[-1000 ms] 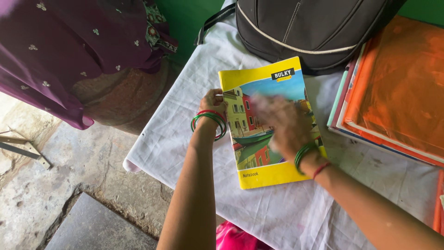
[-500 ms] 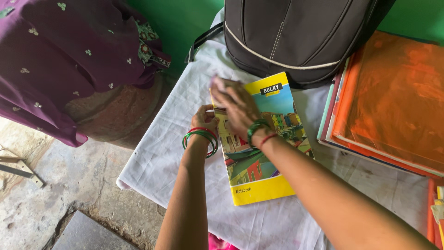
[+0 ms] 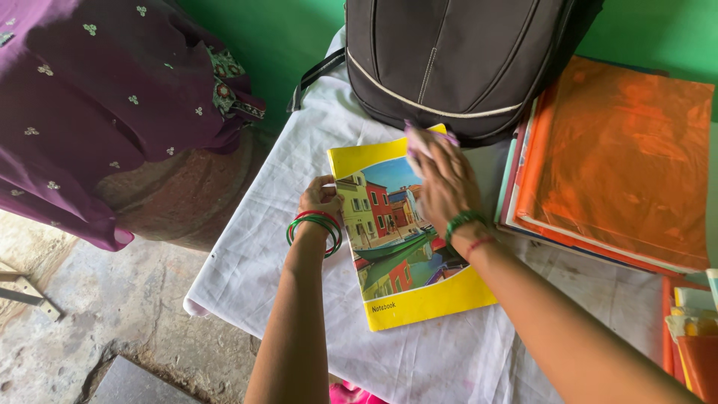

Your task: The person wipes a black backpack with a small cloth, then wipes a yellow notebook cover and its back. The person places a blue water bottle into a side pocket of the backpack and sets the notebook on a stack of other notebooks.

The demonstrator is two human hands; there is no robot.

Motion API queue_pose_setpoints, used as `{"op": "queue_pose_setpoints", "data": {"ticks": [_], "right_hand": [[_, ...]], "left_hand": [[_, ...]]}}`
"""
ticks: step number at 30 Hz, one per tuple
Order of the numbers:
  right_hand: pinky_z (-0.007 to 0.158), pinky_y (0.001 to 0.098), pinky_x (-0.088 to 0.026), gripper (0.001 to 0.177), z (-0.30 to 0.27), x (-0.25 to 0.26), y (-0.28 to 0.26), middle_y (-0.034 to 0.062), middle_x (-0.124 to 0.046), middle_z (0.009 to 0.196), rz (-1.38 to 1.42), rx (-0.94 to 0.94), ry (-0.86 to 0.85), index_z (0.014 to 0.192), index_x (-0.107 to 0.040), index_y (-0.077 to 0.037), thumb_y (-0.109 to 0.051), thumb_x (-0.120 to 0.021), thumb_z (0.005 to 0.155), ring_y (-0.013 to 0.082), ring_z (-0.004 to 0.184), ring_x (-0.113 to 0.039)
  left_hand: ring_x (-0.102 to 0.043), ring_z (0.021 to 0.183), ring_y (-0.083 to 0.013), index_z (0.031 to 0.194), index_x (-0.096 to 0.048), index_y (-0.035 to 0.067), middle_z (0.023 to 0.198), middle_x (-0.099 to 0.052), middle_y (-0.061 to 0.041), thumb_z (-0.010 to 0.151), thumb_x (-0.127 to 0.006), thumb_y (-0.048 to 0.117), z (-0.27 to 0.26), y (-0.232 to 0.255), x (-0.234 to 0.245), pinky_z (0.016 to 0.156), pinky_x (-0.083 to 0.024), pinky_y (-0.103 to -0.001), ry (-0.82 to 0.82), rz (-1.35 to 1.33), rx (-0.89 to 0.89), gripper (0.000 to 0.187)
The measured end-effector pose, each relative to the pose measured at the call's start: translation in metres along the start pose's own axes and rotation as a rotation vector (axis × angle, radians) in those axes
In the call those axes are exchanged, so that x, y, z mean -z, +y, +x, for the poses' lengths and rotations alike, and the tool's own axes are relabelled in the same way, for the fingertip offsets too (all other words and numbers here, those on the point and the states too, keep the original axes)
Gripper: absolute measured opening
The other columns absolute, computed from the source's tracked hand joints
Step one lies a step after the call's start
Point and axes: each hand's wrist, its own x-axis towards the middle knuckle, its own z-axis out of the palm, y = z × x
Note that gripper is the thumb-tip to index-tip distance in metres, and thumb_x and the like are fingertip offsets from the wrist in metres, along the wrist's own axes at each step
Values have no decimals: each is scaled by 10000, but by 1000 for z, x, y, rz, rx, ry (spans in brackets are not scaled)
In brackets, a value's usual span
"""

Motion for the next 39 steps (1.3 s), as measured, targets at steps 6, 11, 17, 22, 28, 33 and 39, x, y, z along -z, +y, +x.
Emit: {"op": "queue_pose_setpoints", "data": {"ticks": [6, 11, 17, 22, 28, 33, 39], "right_hand": [[1238, 500, -266, 596, -49, 29, -27, 216, -403, 1539, 24, -43, -18, 1500, -478, -51, -161, -579, 924, 385, 1440, -398], [1250, 470, -298, 634, -74, 50, -82, 154, -409, 1577, 132, 326, -69, 1479, -477, -95, -119, -595, 857, 345, 1427, -431], [1246, 481, -335, 532, -103, 70, -85, 159, -460, 1546, 393, 539, -31, 1441, -527, -64, -65, -561, 910, 340, 1445, -433], [1184, 472, -367, 524, -108, 79, -34, 168, -481, 1549, 213, 253, 19, 1404, -567, -94, -48, -556, 882, 345, 1432, -421], [1201, 474, -315, 612, -97, 64, -75, 191, -445, 1541, 202, 117, 50, 1478, -460, -78, -86, -628, 890, 368, 1429, -410], [1211, 491, -302, 777, -67, 51, -124, 210, -461, 1487, 244, 259, -93, 1498, -428, -19, -81, -645, 754, 379, 1409, -407], [1260, 477, -310, 493, 21, 0, -104, 79, -489, 1522, -42, 377, 60, 1431, -510, -134, -104, -613, 950, 308, 1460, -423]], "left_hand": [[-756, 934, -157, 1277, -633, 56, 1058, -787, -106, 820, -685, -41, 20, -24, -4, 775, -613, -291, -92, -202, -120, 470], [-753, 894, -164, 1281, -671, 67, 1047, -789, -111, 847, -705, -27, 25, -22, -5, 766, -597, -282, -6, 27, -100, 446], [-731, 816, -127, 1310, -636, 88, 1005, -791, -81, 869, -675, -15, 12, -4, -1, 662, -598, -289, -83, -97, -7, 455], [-737, 810, -135, 1314, -630, 90, 1015, -795, -82, 878, -685, -11, 10, -1, -4, 662, -601, -299, -55, -62, 10, 451], [-756, 850, -124, 1291, -641, 96, 1016, -799, -70, 859, -694, -7, 13, -5, -7, 694, -621, -303, -51, -67, -1, 447], [-761, 848, -138, 1272, -658, 103, 1007, -807, -76, 842, -710, -15, 14, -9, -3, 745, -615, -294, -38, 17, -89, 450], [-753, 834, -144, 1248, -660, 134, 987, -798, -60, 818, -726, -5, 13, -4, -3, 726, -615, -309, -47, 66, -37, 457]]}}
